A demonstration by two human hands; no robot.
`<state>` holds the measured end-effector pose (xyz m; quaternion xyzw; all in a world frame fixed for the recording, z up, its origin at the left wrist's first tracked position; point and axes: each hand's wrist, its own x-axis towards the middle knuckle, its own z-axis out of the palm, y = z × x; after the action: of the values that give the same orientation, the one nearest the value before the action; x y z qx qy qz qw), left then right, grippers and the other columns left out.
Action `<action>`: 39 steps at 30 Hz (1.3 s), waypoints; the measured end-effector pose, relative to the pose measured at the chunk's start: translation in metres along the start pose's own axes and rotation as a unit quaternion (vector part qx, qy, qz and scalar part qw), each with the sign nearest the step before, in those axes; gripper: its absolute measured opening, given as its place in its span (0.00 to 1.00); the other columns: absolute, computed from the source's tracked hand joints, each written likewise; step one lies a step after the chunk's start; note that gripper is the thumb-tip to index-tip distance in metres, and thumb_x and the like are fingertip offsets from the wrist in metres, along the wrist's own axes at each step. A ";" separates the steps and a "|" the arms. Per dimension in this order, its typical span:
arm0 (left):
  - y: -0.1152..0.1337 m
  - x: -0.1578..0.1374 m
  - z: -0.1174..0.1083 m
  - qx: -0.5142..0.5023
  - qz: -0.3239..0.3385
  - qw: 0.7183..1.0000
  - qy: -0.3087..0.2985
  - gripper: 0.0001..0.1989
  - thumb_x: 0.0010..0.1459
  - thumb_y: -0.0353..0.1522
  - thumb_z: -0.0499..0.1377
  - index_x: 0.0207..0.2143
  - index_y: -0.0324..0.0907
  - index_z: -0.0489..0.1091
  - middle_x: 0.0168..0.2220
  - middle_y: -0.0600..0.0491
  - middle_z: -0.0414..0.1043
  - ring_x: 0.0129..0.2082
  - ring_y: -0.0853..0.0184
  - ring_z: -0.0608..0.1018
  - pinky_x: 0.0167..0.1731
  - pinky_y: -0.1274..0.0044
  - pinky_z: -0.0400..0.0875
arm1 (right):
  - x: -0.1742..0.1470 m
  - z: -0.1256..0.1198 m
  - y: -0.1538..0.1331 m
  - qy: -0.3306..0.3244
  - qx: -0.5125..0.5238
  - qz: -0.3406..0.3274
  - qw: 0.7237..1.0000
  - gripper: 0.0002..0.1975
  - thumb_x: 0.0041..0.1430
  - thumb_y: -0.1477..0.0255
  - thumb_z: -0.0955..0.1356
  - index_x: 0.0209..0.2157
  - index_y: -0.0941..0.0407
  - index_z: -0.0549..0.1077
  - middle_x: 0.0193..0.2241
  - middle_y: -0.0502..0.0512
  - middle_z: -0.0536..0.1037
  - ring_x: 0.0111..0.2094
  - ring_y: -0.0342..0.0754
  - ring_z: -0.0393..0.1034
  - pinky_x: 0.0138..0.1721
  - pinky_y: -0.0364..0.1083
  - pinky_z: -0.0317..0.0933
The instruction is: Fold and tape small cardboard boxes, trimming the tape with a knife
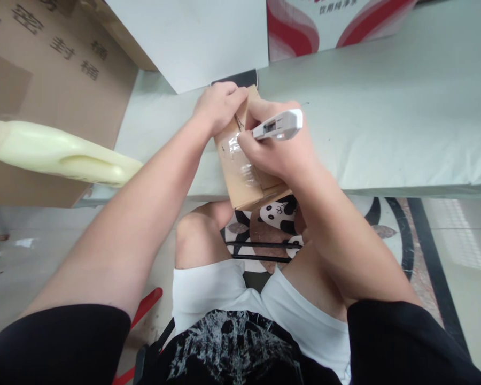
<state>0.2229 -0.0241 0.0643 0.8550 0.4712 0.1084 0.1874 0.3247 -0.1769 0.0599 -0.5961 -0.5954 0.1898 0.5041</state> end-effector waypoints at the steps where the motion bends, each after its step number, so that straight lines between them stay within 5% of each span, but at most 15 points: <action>1: 0.000 0.000 0.000 0.000 0.001 1.000 0.000 0.18 0.65 0.44 0.52 0.22 0.49 0.61 0.33 0.51 0.76 0.39 0.54 0.77 0.39 0.65 0.65 | 0.000 0.001 0.001 0.001 0.001 -0.001 1.000 0.11 0.50 0.70 0.70 0.21 0.48 0.64 0.19 0.54 0.74 0.33 0.57 0.73 0.35 0.55 0.70; 26: -0.001 0.003 0.007 -0.081 0.003 0.996 0.032 0.23 0.64 0.39 0.58 0.17 0.46 0.57 0.23 0.52 0.65 0.26 0.64 0.57 0.35 0.70 0.51 | 0.002 0.000 0.000 -0.014 -0.127 -0.007 0.992 0.13 0.50 0.76 0.70 0.21 0.51 0.62 0.19 0.52 0.72 0.23 0.50 0.66 0.27 0.51 0.60; 39: -0.017 0.018 0.017 -0.201 0.002 0.977 0.065 0.24 0.50 0.44 0.71 0.12 0.51 0.63 0.17 0.50 0.62 0.33 0.50 0.71 0.42 0.62 0.68 | -0.004 -0.004 -0.003 0.003 -0.151 -0.085 0.985 0.11 0.47 0.73 0.71 0.21 0.50 0.64 0.14 0.48 0.62 0.19 0.48 0.59 0.26 0.51 0.56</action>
<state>0.2263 -0.0043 0.0417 0.7920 0.4489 0.2570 0.3242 0.3254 -0.1825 0.0622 -0.6133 -0.6639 0.0523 0.4247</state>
